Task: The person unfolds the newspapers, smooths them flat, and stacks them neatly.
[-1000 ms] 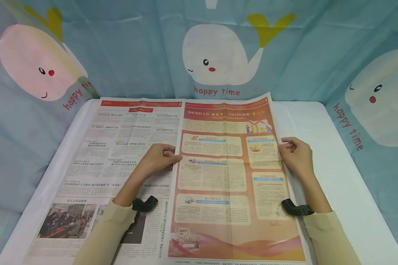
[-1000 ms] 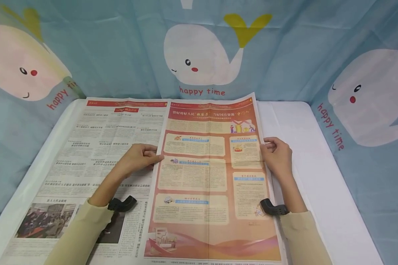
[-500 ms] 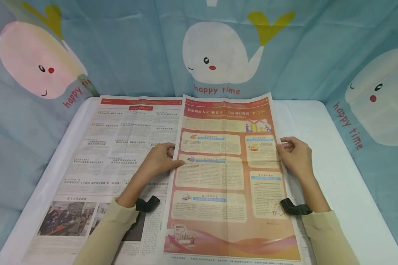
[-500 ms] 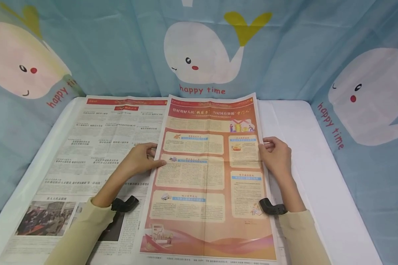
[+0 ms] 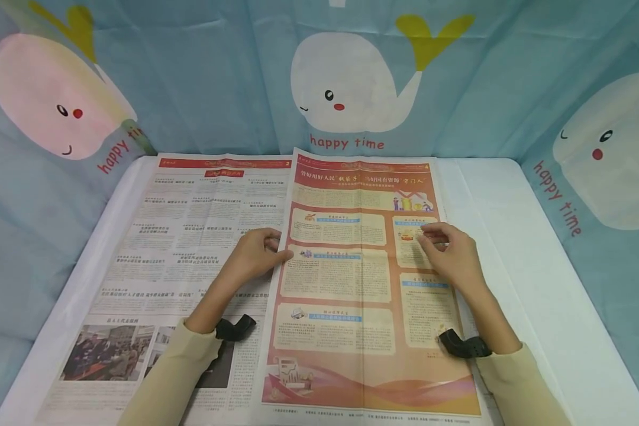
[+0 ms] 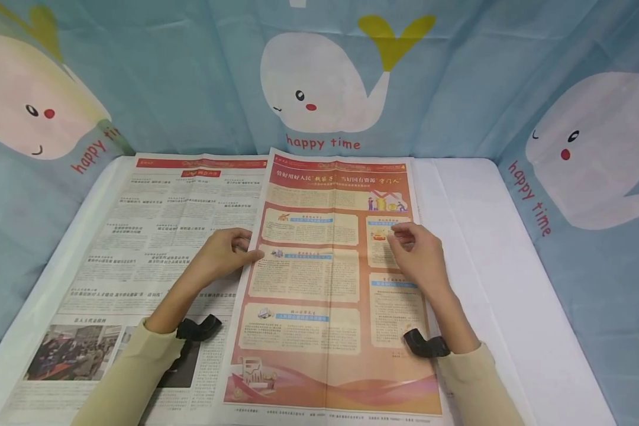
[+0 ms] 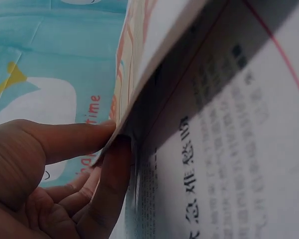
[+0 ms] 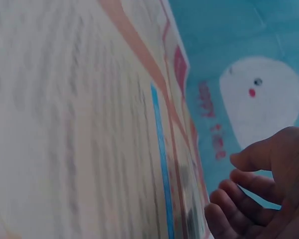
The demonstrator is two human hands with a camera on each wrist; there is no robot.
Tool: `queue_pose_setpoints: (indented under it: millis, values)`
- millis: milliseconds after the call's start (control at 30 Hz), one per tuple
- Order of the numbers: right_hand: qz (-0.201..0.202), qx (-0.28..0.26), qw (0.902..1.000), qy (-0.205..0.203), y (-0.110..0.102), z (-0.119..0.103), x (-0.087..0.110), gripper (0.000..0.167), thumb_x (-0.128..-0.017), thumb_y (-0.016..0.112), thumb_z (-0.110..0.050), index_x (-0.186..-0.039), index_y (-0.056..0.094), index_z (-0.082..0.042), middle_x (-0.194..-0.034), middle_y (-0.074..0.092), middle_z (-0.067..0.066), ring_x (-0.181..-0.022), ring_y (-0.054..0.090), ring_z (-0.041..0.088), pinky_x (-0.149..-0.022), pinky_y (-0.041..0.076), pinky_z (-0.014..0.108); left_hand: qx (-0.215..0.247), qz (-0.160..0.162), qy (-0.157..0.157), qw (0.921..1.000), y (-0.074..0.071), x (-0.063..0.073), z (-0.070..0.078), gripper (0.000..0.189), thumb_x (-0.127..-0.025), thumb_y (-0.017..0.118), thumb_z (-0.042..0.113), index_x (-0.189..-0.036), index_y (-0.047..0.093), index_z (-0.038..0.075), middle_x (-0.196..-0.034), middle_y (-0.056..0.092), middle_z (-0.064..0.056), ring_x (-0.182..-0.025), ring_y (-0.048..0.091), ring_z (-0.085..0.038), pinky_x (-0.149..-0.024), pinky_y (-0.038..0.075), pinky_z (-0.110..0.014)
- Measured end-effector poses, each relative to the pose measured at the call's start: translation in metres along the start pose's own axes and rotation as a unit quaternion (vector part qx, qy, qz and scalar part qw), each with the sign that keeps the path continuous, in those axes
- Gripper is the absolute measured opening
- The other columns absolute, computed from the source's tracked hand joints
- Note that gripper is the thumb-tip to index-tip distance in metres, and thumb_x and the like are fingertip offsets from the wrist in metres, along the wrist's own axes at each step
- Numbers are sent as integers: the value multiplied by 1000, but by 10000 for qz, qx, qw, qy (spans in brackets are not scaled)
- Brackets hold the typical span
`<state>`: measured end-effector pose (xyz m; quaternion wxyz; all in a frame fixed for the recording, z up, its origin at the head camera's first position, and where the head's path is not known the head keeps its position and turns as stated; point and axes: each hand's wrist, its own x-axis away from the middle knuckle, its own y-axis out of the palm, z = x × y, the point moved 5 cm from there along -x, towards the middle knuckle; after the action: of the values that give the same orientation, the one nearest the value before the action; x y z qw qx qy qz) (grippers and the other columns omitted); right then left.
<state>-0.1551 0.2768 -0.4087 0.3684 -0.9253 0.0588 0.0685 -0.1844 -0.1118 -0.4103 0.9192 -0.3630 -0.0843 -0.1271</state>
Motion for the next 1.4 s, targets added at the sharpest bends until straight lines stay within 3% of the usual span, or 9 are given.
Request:
queue_pose_setpoints:
  millis: [100, 233, 333, 433, 767, 1033, 1167, 1300, 1400]
  values:
    - [-455, -216, 9986, -170, 15, -17, 2, 27, -103, 69, -17, -123, 73, 0, -110, 77, 18, -100, 73, 32, -80, 50, 8, 76, 24, 69, 9999, 1, -1, 0, 50, -95, 80, 22, -134, 66, -4, -107, 79, -18, -80, 74, -20, -68, 55, -26]
    - [-947, -401, 9943, -286, 37, -38, 4, 28, -104, 68, -17, -125, 72, 0, -110, 76, 16, -101, 74, 29, -84, 60, 25, 54, 62, 109, 9999, 1, -1, 1, 48, -96, 79, 21, -135, 66, -5, -110, 79, -20, -83, 76, -22, -67, 56, -26]
    - [-1247, -644, 9894, -376, 54, -56, 6, 28, -104, 68, -18, -126, 72, -1, -109, 77, 14, -100, 74, 27, -87, 63, 38, 2, 103, 106, 9999, 1, 0, 3, 50, -96, 79, 19, -136, 66, -6, -112, 78, -21, -84, 77, -23, -67, 58, -28]
    - [-1514, -921, 9830, -488, 69, -74, 7, 28, -104, 69, -19, -126, 73, -2, -109, 77, 12, -99, 73, 24, -89, 63, 42, -32, 145, 145, 9998, 1, 2, 6, 49, -96, 78, 19, -136, 66, -6, -111, 78, -21, -83, 77, -23, -66, 58, -28]
    - [-1970, -1333, 9689, -677, 115, -116, 5, 30, -104, 69, -22, -130, 72, -8, -120, 77, 9, -104, 76, 24, -92, 62, 40, -108, 204, 475, 9986, -5, 8, 18, 41, -101, 72, 25, -129, 71, -6, -106, 80, -18, -81, 74, -21, -66, 55, -26]
    - [-2412, -1863, 9521, -244, 146, -135, 1, 37, -104, 68, -24, -137, 67, -8, -122, 76, 9, -103, 74, 18, -83, 59, 28, -127, 228, 365, 9990, -7, 8, 18, 42, -98, 76, 23, -127, 72, -7, -106, 80, -19, -84, 76, -21, -67, 55, -25]
    - [-2630, -1947, 9449, 118, 159, -139, 2, 41, -104, 67, -28, -141, 65, -9, -122, 75, 8, -98, 73, 15, -81, 56, 26, 79, 114, 344, 9993, -6, 8, 17, 39, -98, 75, 21, -129, 72, -4, -106, 81, -18, -75, 76, -17, -63, 55, -25]
    - [-2757, -1918, 9409, 434, 169, -137, 4, 47, -105, 65, -32, -145, 60, -8, -127, 74, 9, -101, 72, 15, -82, 56, 27, 292, -21, 412, 9987, -3, 9, 16, 34, -99, 72, 16, -127, 74, -2, -103, 81, -18, -64, 73, -13, -59, 54, -25]
    - [-2640, -1957, 9429, 548, 172, -137, 4, 49, -106, 64, -32, -146, 59, -6, -128, 73, 12, -104, 74, 18, -84, 59, 30, 221, -2, 496, 9985, -1, 8, 17, 31, -97, 71, 15, -124, 76, -1, -99, 81, -16, -61, 68, -9, -58, 51, -24]
